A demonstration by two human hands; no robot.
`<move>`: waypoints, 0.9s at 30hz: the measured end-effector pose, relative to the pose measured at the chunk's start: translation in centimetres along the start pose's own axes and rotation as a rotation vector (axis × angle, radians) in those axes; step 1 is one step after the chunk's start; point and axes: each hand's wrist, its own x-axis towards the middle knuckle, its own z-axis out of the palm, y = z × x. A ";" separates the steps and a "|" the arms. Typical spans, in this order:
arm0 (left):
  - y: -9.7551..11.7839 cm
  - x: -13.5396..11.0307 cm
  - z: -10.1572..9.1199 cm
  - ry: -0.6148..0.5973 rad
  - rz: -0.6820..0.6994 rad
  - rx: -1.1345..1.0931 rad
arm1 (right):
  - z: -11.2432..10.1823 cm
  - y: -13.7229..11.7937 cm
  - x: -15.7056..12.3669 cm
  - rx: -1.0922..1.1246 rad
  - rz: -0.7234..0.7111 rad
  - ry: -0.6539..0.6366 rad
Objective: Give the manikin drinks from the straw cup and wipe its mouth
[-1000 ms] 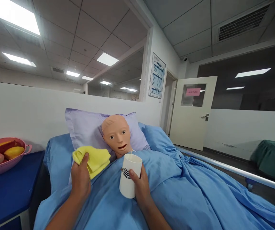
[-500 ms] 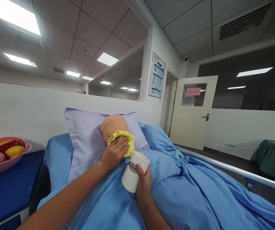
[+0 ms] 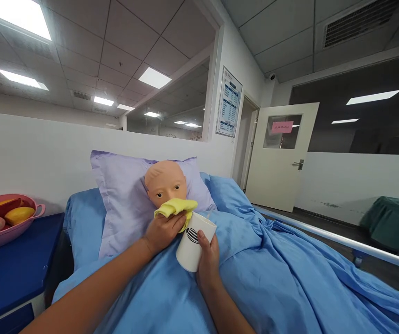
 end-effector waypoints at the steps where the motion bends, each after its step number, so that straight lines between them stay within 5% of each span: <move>1: -0.1 -0.4 -0.1 -0.003 0.013 0.002 | 0.0 -0.1 0.0 0.002 0.003 -0.001; 9: -1.4 -2.9 -2.3 -0.010 0.100 -0.251 | 0.2 0.1 0.2 0.030 0.024 -0.009; 15: -1.8 3.0 -3.3 0.181 -0.215 -0.318 | 0.6 -0.7 0.3 0.129 0.084 0.023; 18: -1.5 5.2 -2.0 0.127 -0.011 -0.190 | 0.7 -1.1 0.4 0.161 0.071 0.052; 21: -1.1 4.8 -0.5 0.005 0.221 -0.072 | 0.7 -1.0 0.7 0.212 0.058 0.111; 27: 0.1 1.7 0.3 -0.022 0.160 -0.007 | 0.5 -0.4 1.1 0.235 0.073 0.112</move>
